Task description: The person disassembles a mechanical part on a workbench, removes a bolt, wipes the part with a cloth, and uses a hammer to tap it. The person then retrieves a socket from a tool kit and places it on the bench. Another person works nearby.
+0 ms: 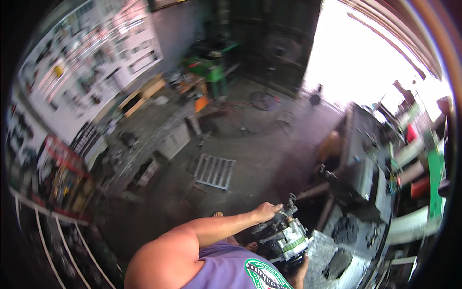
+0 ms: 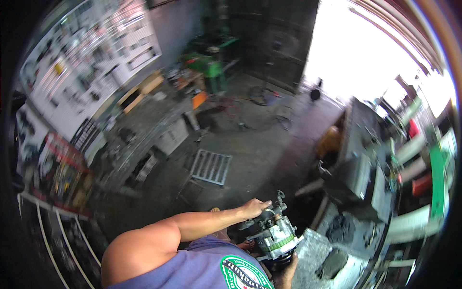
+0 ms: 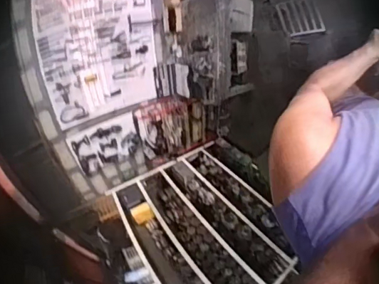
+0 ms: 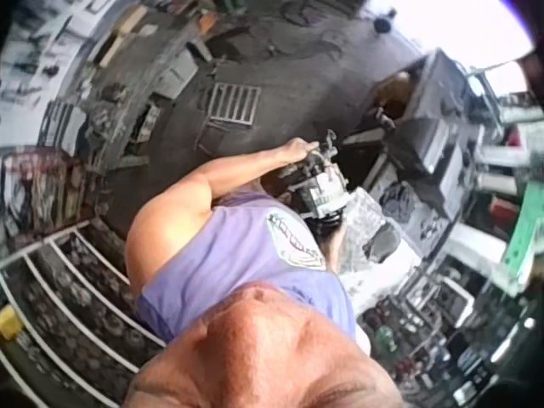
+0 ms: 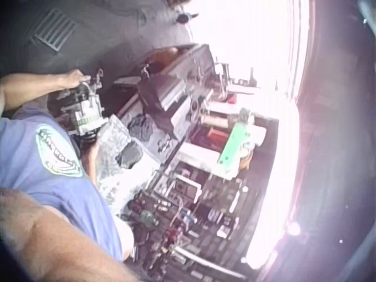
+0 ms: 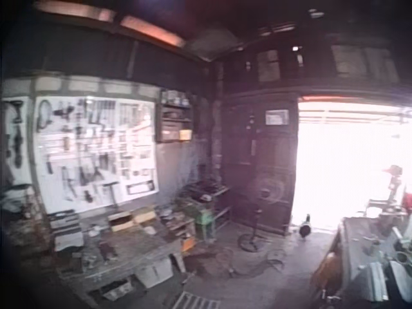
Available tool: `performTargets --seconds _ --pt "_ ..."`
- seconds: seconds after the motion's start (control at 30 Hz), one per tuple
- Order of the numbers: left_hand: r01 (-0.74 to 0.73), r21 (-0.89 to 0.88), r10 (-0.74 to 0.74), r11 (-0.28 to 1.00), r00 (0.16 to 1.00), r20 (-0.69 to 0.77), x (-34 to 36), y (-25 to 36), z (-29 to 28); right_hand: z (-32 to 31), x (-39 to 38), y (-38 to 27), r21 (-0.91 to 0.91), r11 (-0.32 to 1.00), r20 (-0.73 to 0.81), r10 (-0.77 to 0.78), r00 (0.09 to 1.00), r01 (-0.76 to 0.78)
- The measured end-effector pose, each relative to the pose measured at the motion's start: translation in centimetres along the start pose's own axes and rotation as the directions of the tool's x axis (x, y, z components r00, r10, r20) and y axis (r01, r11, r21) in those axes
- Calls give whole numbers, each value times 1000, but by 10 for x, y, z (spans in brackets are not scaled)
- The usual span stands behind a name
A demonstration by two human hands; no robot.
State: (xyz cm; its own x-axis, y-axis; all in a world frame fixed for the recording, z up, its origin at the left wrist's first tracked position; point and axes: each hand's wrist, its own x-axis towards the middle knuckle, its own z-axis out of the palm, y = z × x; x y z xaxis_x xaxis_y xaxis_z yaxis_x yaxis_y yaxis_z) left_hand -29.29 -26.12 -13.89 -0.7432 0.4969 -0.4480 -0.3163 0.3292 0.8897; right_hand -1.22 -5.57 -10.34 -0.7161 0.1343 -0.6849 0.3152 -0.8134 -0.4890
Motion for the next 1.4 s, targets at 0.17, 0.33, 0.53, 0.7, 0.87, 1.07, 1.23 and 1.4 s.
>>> performTargets --seconds 0.17,0.33,0.53,0.7,0.87,1.07,1.23,1.4 --pt "85 -204 -154 975 922 -355 -63 -99 -149 141 89 24 -312 946 -31 83 996 -89" --pt "286 -246 -375 926 631 -679 -177 -194 -280 301 156 114 -718 688 222 369 903 -105" --pt "-359 -717 -536 598 486 -690 -354 -237 -357 450 191 255 -919 388 224 661 716 -70" --pt "-420 -752 -771 509 166 -615 -441 -265 -361 527 186 339 -962 -60 127 769 627 268" --pt "-579 -734 -849 356 127 -512 -456 -292 -357 537 198 364 -943 -199 -28 845 534 266" --pt "-360 -821 -818 442 214 -534 -385 -266 -390 543 244 337 -989 -93 -1 786 619 117" --pt "-330 -744 -630 581 395 -668 -280 -228 -429 551 302 248 -981 131 20 799 601 -141" --pt "-191 -728 -642 658 363 -676 -122 -176 -473 555 396 154 -930 250 12 753 658 -269"
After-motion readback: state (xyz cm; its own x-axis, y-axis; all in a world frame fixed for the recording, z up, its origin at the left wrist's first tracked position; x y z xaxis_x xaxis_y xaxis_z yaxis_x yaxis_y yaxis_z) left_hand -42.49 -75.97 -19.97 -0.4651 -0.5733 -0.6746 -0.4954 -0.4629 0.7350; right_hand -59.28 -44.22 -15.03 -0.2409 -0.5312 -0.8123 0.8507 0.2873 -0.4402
